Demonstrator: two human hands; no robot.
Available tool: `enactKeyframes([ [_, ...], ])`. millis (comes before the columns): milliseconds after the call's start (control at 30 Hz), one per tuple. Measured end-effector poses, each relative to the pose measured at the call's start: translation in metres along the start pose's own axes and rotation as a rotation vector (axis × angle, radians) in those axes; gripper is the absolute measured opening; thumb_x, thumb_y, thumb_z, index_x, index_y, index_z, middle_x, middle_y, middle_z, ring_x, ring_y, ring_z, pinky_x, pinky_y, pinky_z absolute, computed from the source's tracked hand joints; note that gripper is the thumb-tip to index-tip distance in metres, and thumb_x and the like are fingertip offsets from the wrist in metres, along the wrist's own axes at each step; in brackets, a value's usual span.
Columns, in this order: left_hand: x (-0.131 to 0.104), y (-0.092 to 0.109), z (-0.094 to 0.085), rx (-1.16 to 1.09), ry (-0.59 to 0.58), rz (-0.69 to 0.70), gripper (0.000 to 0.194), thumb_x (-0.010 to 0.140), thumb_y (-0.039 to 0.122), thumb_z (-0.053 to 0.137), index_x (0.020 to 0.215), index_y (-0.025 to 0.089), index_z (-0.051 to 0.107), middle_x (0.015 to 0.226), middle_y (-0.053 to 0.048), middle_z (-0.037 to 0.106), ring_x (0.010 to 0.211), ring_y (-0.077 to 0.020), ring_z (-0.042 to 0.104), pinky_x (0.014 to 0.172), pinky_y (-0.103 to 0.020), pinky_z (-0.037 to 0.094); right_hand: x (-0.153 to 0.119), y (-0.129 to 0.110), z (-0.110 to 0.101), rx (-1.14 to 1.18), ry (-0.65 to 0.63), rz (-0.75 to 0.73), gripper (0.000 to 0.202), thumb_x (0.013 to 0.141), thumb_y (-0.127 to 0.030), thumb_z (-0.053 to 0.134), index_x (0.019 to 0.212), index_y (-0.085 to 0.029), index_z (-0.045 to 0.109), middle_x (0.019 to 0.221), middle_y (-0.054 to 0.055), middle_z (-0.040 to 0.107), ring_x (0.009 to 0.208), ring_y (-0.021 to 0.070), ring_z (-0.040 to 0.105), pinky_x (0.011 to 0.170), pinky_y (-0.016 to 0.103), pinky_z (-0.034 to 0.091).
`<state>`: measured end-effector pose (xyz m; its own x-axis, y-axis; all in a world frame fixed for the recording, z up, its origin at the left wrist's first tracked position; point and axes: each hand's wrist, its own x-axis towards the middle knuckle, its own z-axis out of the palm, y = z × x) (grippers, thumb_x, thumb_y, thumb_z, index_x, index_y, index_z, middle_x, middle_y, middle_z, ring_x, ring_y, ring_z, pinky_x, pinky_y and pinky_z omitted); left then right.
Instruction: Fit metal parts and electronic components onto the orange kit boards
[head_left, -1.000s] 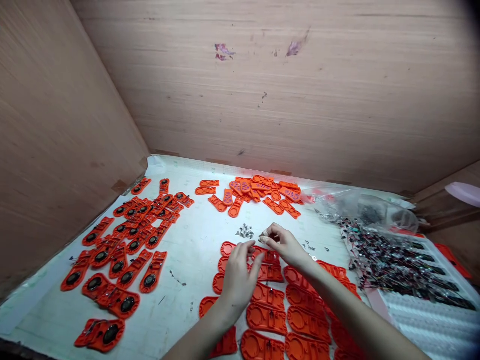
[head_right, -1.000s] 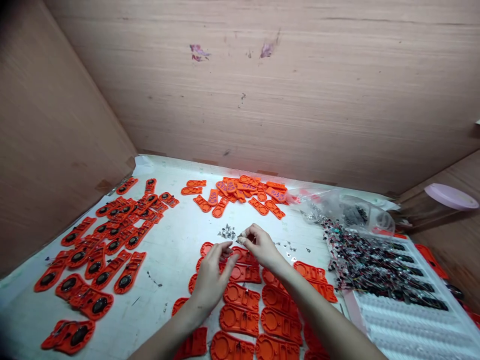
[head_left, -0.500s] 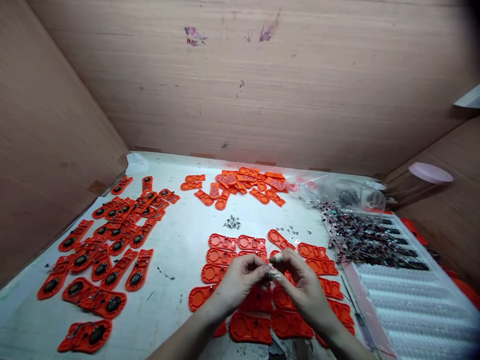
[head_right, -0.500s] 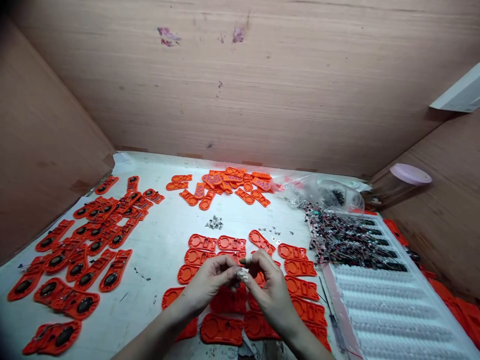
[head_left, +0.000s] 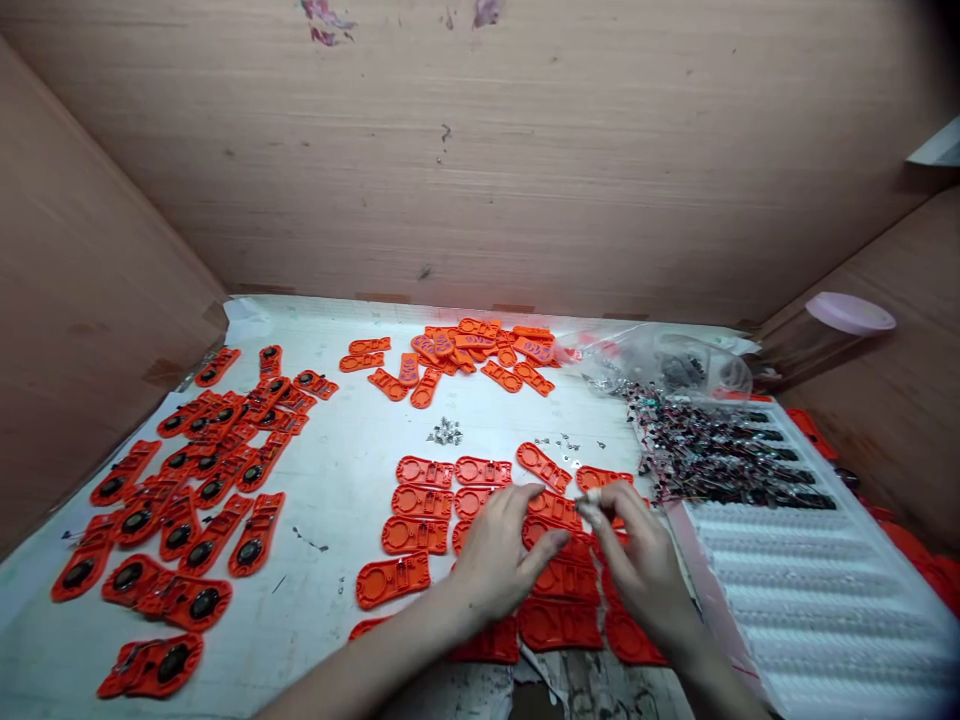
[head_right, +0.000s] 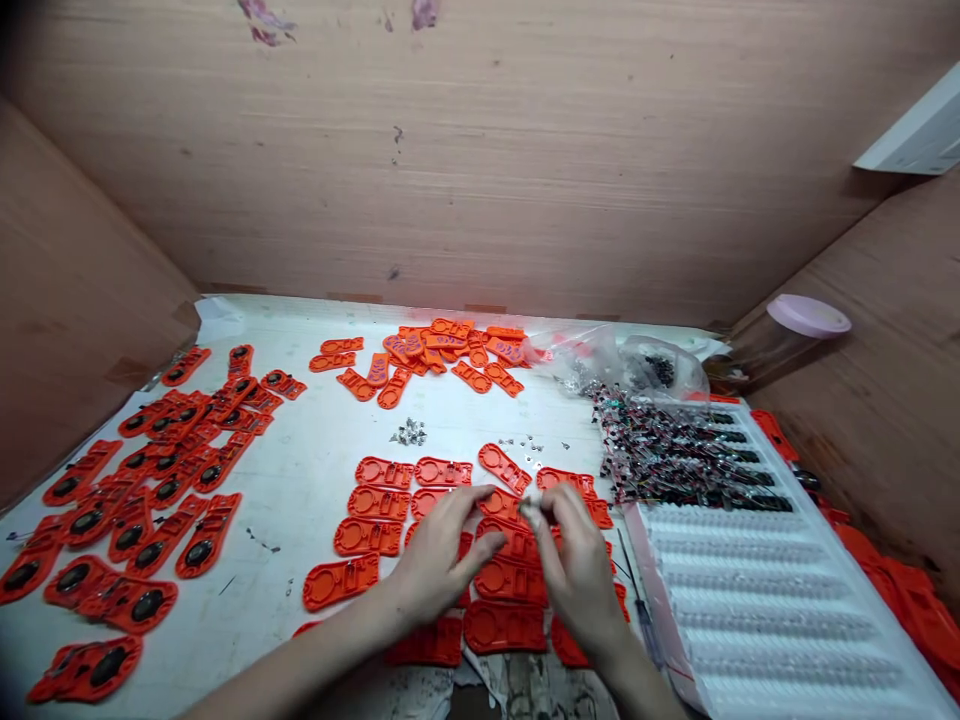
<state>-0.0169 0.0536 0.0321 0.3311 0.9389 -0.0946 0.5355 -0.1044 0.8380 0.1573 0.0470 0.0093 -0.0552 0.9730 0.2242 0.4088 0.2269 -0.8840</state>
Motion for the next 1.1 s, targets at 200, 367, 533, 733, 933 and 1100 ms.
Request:
enactKeyframes([
  [200, 0.038, -0.025, 0.002, 0.705, -0.161, 0.235, 0.074, 0.081, 0.069, 0.042, 0.14, 0.026, 0.036, 0.152, -0.012, 0.021, 0.141, -0.0335, 0.008, 0.113, -0.055, 0.011, 0.05, 0.039, 0.012, -0.493, 0.097, -0.057, 0.014, 0.089, -0.021, 0.042, 0.083, -0.02, 0.055, 0.091, 0.008, 0.055, 0.086, 0.0236, 0.042, 0.077, 0.037, 0.037],
  [367, 0.024, -0.024, 0.021, 0.801, -0.126, 0.141, 0.077, 0.079, 0.07, 0.043, 0.142, 0.026, 0.031, 0.15, -0.015, 0.025, 0.139, -0.0362, 0.018, 0.111, -0.056, 0.014, 0.051, 0.051, 0.029, -0.623, 0.053, -0.031, 0.012, 0.088, -0.021, 0.046, 0.085, -0.019, 0.057, 0.103, 0.008, 0.054, 0.095, 0.0252, 0.04, 0.077, 0.038, 0.034],
  [533, 0.02, -0.02, 0.029, 0.816, -0.097, 0.075, 0.073, 0.082, 0.066, 0.043, 0.142, 0.026, 0.033, 0.149, -0.015, 0.029, 0.136, -0.0375, 0.025, 0.11, -0.054, 0.02, 0.05, 0.055, 0.032, -0.671, 0.014, -0.085, 0.011, 0.087, -0.017, 0.047, 0.086, -0.018, 0.057, 0.104, 0.008, 0.055, 0.098, 0.0254, 0.039, 0.078, 0.039, 0.029],
  [733, 0.021, -0.022, 0.026, 0.809, -0.115, 0.084, 0.08, 0.077, 0.069, 0.047, 0.142, 0.025, 0.034, 0.147, -0.015, 0.031, 0.136, -0.0372, 0.025, 0.111, -0.053, 0.02, 0.05, 0.061, 0.034, -0.652, 0.005, -0.196, 0.013, 0.085, -0.011, 0.047, 0.087, -0.018, 0.057, 0.102, 0.007, 0.058, 0.096, 0.0238, 0.04, 0.083, 0.041, 0.024],
  [933, 0.021, -0.021, 0.024, 0.812, -0.137, 0.081, 0.081, 0.076, 0.072, 0.044, 0.142, 0.026, 0.033, 0.148, -0.016, 0.03, 0.135, -0.0377, 0.026, 0.111, -0.054, 0.019, 0.048, 0.056, 0.036, -0.602, 0.003, -0.155, 0.015, 0.088, -0.016, 0.046, 0.082, -0.019, 0.059, 0.095, 0.005, 0.061, 0.091, 0.0216, 0.043, 0.081, 0.039, 0.024],
  [1100, 0.021, -0.02, 0.023, 0.837, -0.157, 0.084, 0.083, 0.076, 0.073, 0.043, 0.143, 0.025, 0.031, 0.147, -0.017, 0.03, 0.136, -0.0377, 0.025, 0.111, -0.055, 0.017, 0.048, 0.052, 0.024, -0.564, -0.015, -0.071, 0.02, 0.091, -0.025, 0.047, 0.081, -0.022, 0.064, 0.089, 0.004, 0.061, 0.09, 0.0211, 0.045, 0.076, 0.036, 0.025],
])
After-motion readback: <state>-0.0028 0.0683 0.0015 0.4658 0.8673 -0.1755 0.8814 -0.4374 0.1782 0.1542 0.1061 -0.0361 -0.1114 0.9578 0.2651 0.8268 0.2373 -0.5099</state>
